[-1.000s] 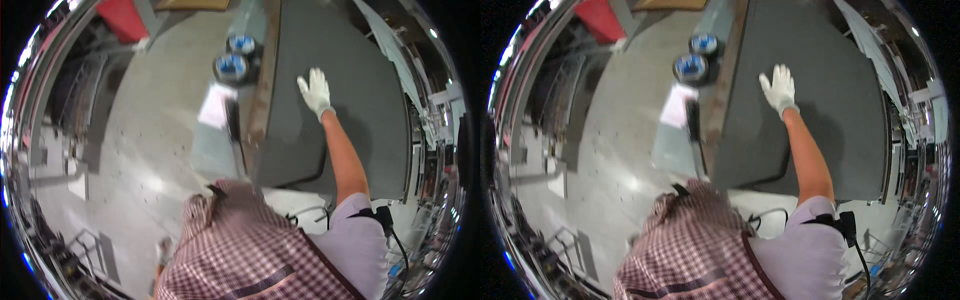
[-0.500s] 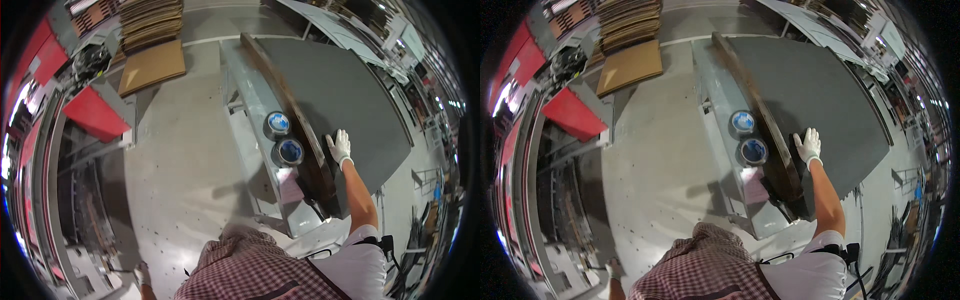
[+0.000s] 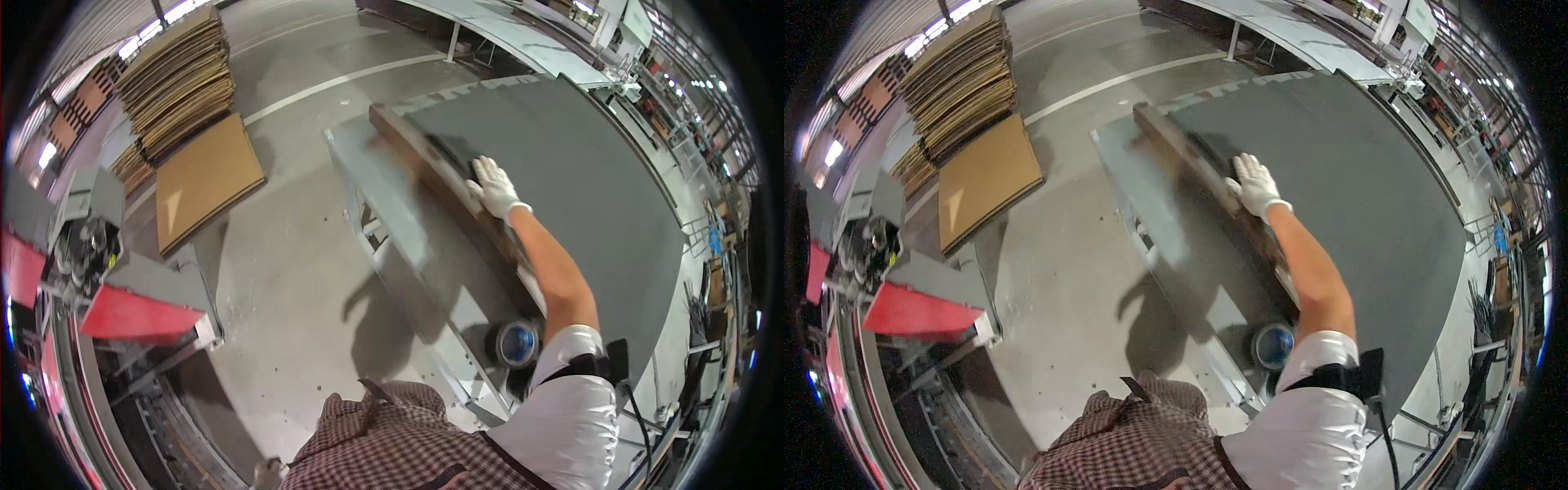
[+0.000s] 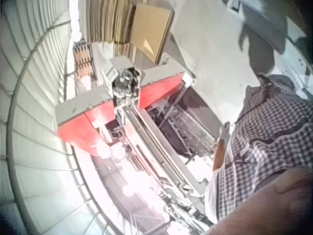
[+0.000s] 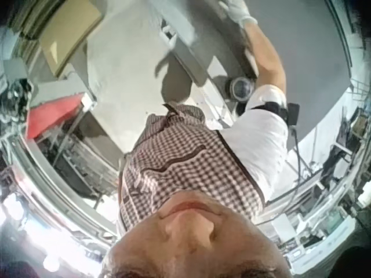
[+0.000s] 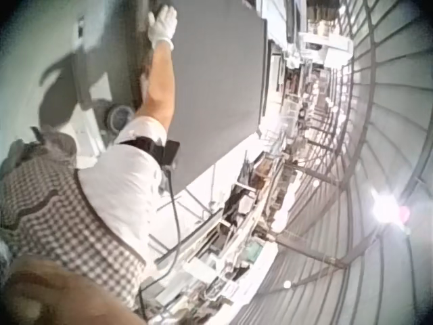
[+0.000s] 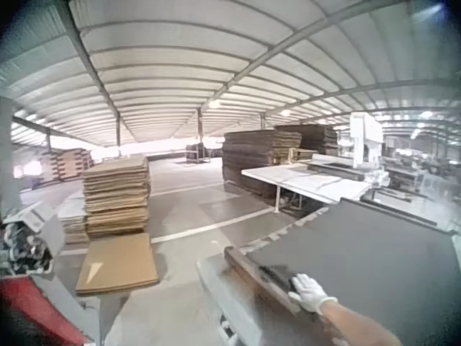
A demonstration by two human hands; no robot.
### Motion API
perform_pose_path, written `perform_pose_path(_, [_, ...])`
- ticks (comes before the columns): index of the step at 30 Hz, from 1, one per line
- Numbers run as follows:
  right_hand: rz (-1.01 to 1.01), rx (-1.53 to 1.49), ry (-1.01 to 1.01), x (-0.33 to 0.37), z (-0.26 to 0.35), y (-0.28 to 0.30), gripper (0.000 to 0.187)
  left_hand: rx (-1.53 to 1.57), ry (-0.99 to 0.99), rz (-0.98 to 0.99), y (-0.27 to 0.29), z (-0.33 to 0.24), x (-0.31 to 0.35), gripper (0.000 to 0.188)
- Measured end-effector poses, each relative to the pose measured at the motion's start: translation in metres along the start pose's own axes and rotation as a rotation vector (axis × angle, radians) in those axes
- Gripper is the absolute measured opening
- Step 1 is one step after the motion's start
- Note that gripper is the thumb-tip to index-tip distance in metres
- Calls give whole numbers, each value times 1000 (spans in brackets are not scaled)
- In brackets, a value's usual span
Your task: The recorder organizes foam insulation boards and applies adhesive labels to each one in a manufacturing setting.
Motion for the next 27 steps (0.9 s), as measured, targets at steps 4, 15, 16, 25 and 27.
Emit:
perform_pose_path(4, [-52, -97, -73, -109, 24, -3, 63, 85, 294, 194, 4, -5, -80, 23])
perform_pose_path(15, [-299, -368, -85, -141, 19, -2, 57, 36, 100, 244, 201, -207, -505, 23])
perform_pose_path(16, [-204, -204, -157, -149, 29, 1, 56, 172, 106, 187, 231, -207, -560, 23])
perform_pose_path(25, [-9, -71, -332, -163, 31, 16, 59, -5, -385, 218, 295, -635, -777, 24])
perform_pose_path(27, [-52, -174, -415, -161, 28, 10, 60, -213, -300, 357, 278, -653, -798, 27])
Point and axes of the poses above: each hand's wrist, its own x-axis away from the middle knuckle, its own y-axis out of the back of the hand, z = x × y, the point moved 3 cm from there along -x, towards the middle knuckle, and after that the axes turned 3 degrees about x, right-handed, at the moved point
